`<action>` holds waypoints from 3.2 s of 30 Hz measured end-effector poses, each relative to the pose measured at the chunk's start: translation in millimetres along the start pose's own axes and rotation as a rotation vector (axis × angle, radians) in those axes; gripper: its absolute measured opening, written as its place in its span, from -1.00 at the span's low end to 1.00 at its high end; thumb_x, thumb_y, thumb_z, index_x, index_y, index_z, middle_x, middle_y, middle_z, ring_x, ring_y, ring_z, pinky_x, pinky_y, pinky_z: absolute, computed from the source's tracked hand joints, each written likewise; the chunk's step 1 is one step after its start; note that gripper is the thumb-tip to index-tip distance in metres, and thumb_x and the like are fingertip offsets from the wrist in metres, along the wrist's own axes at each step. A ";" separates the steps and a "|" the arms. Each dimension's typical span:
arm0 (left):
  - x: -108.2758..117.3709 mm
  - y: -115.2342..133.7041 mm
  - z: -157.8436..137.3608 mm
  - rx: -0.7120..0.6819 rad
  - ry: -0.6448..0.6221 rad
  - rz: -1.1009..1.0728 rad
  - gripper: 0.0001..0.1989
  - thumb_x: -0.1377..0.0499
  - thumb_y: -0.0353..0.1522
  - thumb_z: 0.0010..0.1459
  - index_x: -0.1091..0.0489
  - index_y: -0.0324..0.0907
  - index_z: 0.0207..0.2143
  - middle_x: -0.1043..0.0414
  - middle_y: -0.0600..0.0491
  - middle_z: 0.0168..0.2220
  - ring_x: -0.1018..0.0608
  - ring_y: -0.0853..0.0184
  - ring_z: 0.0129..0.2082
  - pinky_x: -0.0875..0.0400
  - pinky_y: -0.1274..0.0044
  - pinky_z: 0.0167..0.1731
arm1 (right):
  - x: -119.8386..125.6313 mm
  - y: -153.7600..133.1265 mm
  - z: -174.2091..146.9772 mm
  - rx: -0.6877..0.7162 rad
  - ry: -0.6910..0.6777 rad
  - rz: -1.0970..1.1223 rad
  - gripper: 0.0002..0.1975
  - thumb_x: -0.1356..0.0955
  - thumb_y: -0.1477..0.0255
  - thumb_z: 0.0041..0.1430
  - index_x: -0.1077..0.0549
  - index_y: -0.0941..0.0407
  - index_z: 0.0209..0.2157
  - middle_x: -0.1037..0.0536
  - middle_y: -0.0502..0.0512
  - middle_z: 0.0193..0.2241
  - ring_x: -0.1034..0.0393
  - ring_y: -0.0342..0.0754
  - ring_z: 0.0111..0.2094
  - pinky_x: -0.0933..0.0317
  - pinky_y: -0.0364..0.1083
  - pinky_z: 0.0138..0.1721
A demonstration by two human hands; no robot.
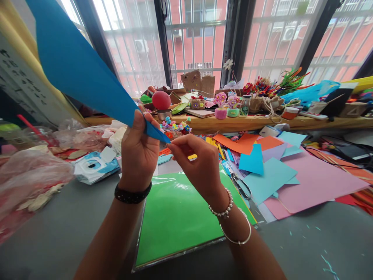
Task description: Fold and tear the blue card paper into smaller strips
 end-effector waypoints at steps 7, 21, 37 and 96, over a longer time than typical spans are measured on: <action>1.5 -1.1 -0.2 0.015 0.024 0.026 -0.87 -0.15 -0.46 0.01 -0.36 -0.16 -0.33 -0.43 0.13 -0.37 -0.49 0.41 -0.24 -0.40 0.63 -0.24 | 2.8 -3.7 -2.1 0.043 0.049 -0.092 -0.91 -0.32 0.44 0.00 -0.35 0.13 -0.53 -0.42 -0.09 -0.59 -0.33 -0.25 -0.59 -0.25 -0.22 -0.54; 3.6 -3.3 1.3 0.056 0.048 0.039 -0.95 -0.19 -0.42 -0.04 -0.35 -0.18 -0.46 -0.41 0.14 -0.45 -0.50 0.43 -0.27 -0.41 0.65 -0.27 | 1.3 -13.4 -3.1 0.138 0.045 -0.192 -0.93 -0.34 0.42 -0.03 -0.38 0.13 -0.50 -0.46 -0.08 -0.57 -0.32 -0.25 -0.56 -0.26 -0.22 -0.50; 2.7 -3.7 0.4 0.065 0.048 0.006 -0.94 -0.18 -0.42 -0.02 -0.32 -0.17 -0.43 -0.42 0.11 -0.42 -0.47 0.37 -0.18 -0.41 0.62 -0.22 | 0.9 -10.8 -3.1 0.123 0.046 -0.214 -0.96 -0.32 0.43 -0.01 -0.39 0.11 -0.47 -0.46 -0.09 -0.55 -0.33 -0.25 -0.55 -0.26 -0.21 -0.48; -10.4 -15.4 -4.2 0.093 -0.178 0.292 -0.65 -0.21 -0.45 -0.12 -0.28 -0.18 -0.21 -0.45 0.09 -0.33 -0.50 0.44 -0.31 -0.38 0.66 -0.35 | 3.0 13.4 6.5 -0.057 0.019 0.051 -0.89 -0.32 0.42 0.00 -0.34 0.15 -0.52 -0.40 -0.09 -0.63 -0.35 -0.26 -0.63 -0.26 -0.25 -0.60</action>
Point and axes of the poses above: each hand's wrist, its own z-axis towards the middle knuckle, its own x-axis out of the back of the hand, y = z × x, the point moved 7 cm from there along z, towards the middle knuckle
